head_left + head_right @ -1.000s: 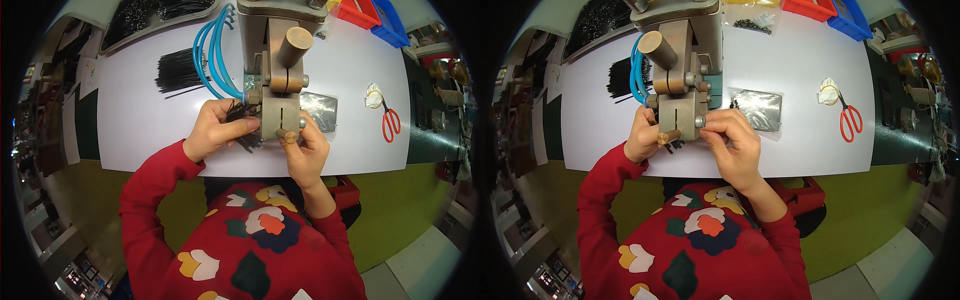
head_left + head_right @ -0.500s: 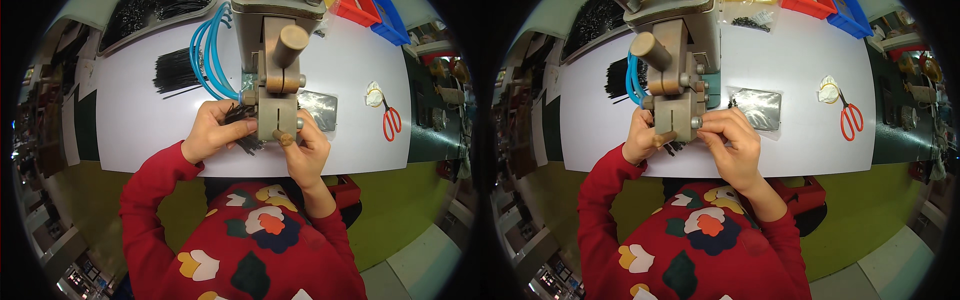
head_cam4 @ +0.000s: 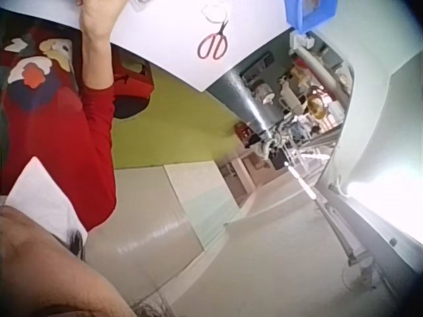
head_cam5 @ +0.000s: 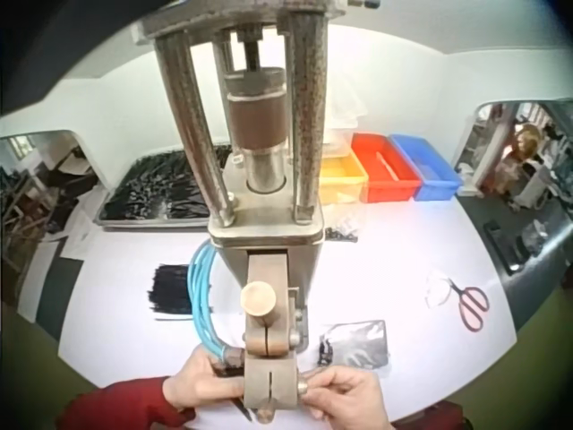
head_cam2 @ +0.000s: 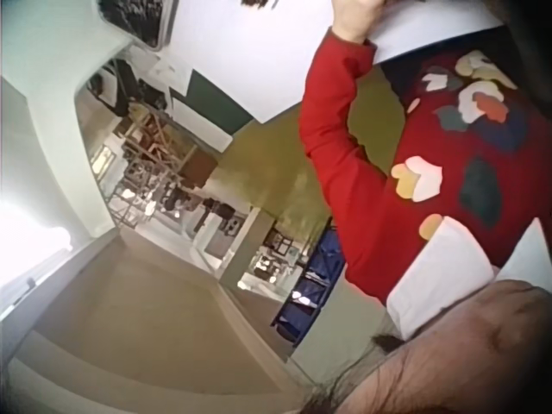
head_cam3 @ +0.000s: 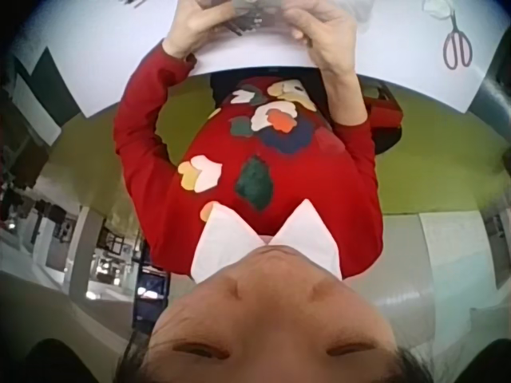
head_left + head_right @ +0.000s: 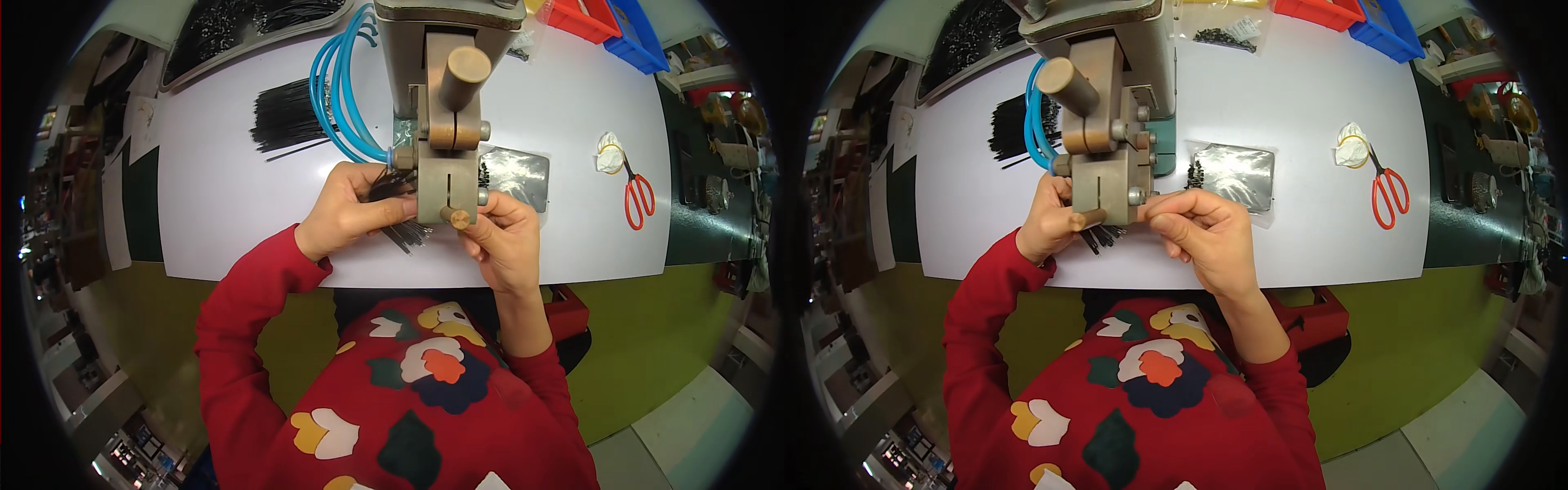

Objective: Crimping wire harnesses using an industrial machine.

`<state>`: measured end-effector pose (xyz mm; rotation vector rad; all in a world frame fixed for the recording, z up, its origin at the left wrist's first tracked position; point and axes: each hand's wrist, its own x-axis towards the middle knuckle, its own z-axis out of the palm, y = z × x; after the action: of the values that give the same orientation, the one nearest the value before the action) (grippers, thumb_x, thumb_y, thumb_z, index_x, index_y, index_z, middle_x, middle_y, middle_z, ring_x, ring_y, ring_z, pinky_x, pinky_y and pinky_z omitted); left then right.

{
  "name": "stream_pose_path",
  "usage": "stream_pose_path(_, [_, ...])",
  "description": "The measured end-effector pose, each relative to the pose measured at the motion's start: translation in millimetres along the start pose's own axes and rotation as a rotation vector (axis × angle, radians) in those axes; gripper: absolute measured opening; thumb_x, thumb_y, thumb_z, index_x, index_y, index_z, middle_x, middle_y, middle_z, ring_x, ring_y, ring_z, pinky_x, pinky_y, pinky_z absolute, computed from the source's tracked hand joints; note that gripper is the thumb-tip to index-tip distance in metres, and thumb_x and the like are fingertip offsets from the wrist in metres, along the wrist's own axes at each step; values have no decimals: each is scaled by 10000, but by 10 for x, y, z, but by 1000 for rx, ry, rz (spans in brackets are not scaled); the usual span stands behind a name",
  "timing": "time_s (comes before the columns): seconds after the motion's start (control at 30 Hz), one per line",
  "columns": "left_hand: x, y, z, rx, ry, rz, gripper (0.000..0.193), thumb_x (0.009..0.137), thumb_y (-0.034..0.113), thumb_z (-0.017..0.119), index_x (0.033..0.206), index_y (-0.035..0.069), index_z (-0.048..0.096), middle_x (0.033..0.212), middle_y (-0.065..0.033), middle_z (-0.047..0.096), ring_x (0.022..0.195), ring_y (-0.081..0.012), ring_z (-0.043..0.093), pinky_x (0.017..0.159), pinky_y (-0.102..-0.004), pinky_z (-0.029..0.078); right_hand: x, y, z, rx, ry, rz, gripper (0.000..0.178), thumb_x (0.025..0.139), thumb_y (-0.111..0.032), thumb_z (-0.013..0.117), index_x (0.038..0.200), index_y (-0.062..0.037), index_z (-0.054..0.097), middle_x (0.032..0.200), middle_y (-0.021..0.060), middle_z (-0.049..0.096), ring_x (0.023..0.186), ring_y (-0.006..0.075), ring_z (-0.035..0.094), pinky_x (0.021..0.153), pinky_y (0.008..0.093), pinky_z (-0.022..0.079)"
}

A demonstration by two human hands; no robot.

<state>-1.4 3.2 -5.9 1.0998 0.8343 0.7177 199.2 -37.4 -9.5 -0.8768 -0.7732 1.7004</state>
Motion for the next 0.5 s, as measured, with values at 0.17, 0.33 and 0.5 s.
stream_pose_path(0.17, [3, 12, -23, -5, 1, -3, 226, 751, 134, 622, 894, -41, 612, 700, -29, 592, 550, -42, 473, 480, -173, 351, 60, -69, -75, 133, -39, -36, 22, 793, 7, 588, 805, 25, 591, 818, 103, 611, 563, 51, 476, 464, 158, 373])
stream_pose_path(0.33, [23, 16, -25, 37, -35, 89, 219, 750, 130, 603, 891, -36, 615, 691, -23, 588, 533, -42, 464, 470, -171, 344, -18, -206, -370, -514, 219, -458, 30, 787, -3, 582, 796, 25, 573, 788, 90, 592, 610, 110, 513, 507, 211, 411])
stream_pose_path(0.5, [58, 105, 124, 134, 63, 38, 459, 706, 187, 634, 1099, -21, 521, 861, -72, 594, 570, -76, 504, 481, -203, 384, -140, -188, -560, -1330, 250, -813, 63, 703, -23, 633, 753, -18, 596, 784, 99, 599, 673, 228, 572, 601, 302, 473])
